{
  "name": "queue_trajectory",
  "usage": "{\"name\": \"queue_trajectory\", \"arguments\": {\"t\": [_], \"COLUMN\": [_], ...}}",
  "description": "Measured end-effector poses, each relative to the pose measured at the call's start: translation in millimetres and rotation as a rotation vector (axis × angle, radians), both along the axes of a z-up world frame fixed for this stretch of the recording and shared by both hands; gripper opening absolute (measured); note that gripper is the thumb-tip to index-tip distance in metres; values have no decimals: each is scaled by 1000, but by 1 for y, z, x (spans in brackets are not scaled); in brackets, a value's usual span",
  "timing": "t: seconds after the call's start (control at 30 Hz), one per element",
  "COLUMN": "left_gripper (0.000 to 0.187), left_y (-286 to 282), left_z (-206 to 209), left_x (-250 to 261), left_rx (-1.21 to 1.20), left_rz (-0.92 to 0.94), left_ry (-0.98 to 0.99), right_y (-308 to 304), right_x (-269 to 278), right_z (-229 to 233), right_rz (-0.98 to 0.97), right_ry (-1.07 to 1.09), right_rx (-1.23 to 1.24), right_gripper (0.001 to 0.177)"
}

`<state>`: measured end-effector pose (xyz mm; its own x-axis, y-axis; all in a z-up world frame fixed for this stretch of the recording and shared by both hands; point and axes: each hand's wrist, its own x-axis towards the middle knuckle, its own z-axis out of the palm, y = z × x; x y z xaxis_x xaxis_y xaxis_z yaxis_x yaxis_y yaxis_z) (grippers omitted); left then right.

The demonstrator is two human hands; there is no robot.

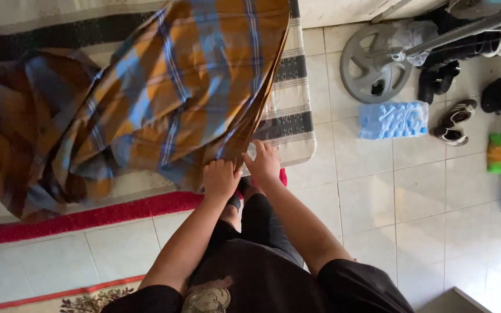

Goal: The person folds a plaid towel on a striped bench. They repeatedly unfold and refold the towel, smoothing and aligning it multiple times before the clip ends.

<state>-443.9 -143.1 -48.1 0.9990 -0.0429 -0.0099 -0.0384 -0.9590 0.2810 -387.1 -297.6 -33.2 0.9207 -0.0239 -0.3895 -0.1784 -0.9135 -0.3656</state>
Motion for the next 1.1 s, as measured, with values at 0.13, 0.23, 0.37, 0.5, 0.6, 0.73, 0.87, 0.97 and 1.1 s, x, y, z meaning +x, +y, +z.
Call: {"name": "queue_trajectory", "arguments": {"t": [0.13,0.23,0.37,0.5,0.6,0.73,0.87,0.97,1.1], "left_gripper": [28,28,24,27,29,33,30,21,27], "left_y": [-10,-22,-54,-93,-127,-172,-207,-212,-152], "left_z": [-18,5,30,36,44,55,56,-13,-24], "left_x": [-7,-5,-8,-2,-2,0,-4,-23,-41], "left_rx": [-48,-248,-355,-398,-387,-409,-577,-681,-410], "left_rz": [31,-18,-24,-42,-54,-44,47,57,137], "left_ry": [154,327,399,421,395,428,495,201,-246], "right_y": [3,-1,-37,-73,-112,-151,-180,-185,-179], "right_x": [-11,-13,-30,-44,-45,-37,-34,-42,-57], "right_z": [4,-1,-65,-107,-105,-97,-76,-84,-79], "right_rz": [7,-100,-470,-961,-975,-1029,-1050,-1046,-769], "right_ry": [306,319,397,235,87,43,10,61,185], "right_rx": [8,133,482,832,983,1044,1049,1049,950], "right_gripper": [70,55,46,52,30,27,24,20,35]}}
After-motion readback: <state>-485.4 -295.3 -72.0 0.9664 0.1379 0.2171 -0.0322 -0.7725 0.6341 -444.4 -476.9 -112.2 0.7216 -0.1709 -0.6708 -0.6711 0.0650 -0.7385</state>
